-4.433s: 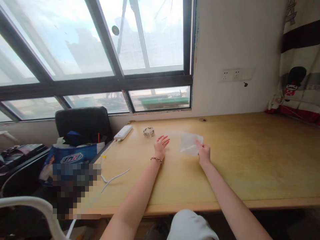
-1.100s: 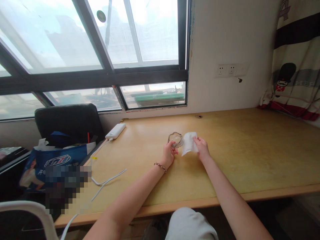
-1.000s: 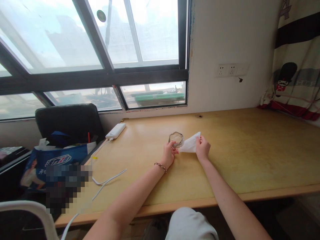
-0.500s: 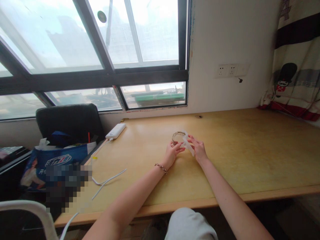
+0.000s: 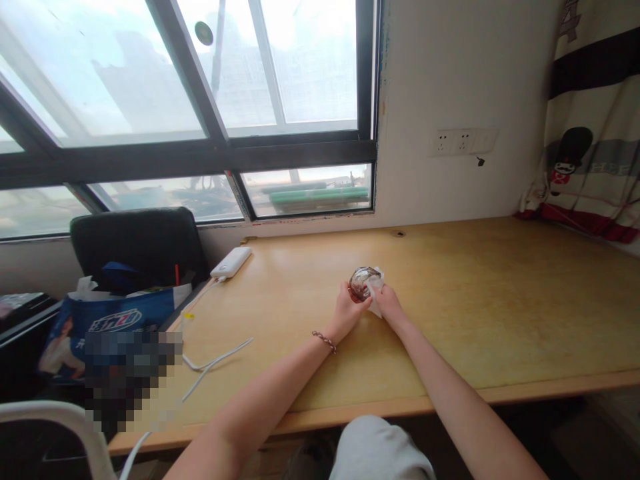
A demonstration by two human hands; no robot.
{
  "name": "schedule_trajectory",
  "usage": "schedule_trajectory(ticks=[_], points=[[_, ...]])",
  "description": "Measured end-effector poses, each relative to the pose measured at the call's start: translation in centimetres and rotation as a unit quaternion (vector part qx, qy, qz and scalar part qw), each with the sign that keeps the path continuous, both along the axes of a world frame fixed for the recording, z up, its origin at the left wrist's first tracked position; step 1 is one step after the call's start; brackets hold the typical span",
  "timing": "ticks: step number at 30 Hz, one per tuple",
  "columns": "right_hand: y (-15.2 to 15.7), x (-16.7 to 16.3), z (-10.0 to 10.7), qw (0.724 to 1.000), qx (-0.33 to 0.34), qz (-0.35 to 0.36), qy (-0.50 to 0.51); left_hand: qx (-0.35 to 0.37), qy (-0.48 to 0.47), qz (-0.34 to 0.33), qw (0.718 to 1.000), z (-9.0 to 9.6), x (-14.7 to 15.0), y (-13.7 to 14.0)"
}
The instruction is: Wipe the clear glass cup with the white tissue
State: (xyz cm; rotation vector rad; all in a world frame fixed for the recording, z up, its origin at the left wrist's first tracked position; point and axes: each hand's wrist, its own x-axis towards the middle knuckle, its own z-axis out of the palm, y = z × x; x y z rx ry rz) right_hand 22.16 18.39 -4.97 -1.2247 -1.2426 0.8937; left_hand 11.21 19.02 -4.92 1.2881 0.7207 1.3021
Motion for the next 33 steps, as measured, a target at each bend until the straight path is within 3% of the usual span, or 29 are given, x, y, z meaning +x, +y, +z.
schedule_trajectory(ticks=[3, 7, 11, 15, 18, 23, 30, 33], points=[[-0.4, 0.4, 0.0, 0.971, 0.033, -0.151, -0.181, -0.001, 0.021, -0.017, 1.0, 0.1, 0.0, -0.3], [-1.0, 1.0, 0.0, 0.934, 0.067, -0.204, -0.287, -0.016, 0.039, -0.046, 0.998, 0.3, -0.3, -0.6], [-1.0, 1.1, 0.5, 0.938, 0.076, -0.187, -0.281, -0.015, 0.059, -0.054, 0.997, 0.5, -0.5, -0.6], [-0.6, 1.0, 0.7, 0.956, 0.003, -0.14, -0.258, 0.017, 0.091, -0.019, 0.996, 0.7, -0.6, -0.7], [-0.4, 1.0, 0.5, 0.95, -0.038, -0.154, -0.268, 0.045, 0.126, -0.023, 0.991, 0.9, -0.6, -1.2], [-0.8, 1.1, 0.5, 0.925, -0.005, -0.19, -0.33, 0.048, 0.132, -0.027, 0.99, 1.1, -1.1, -1.3], [-0.9, 0.6, 0.5, 0.945, 0.045, -0.104, -0.308, 0.039, 0.148, 0.041, 0.987, 0.7, -1.9, 0.1], [-0.7, 0.6, 0.1, 0.939, 0.032, -0.108, -0.326, 0.042, 0.145, 0.036, 0.988, 0.5, -1.8, 0.5]])
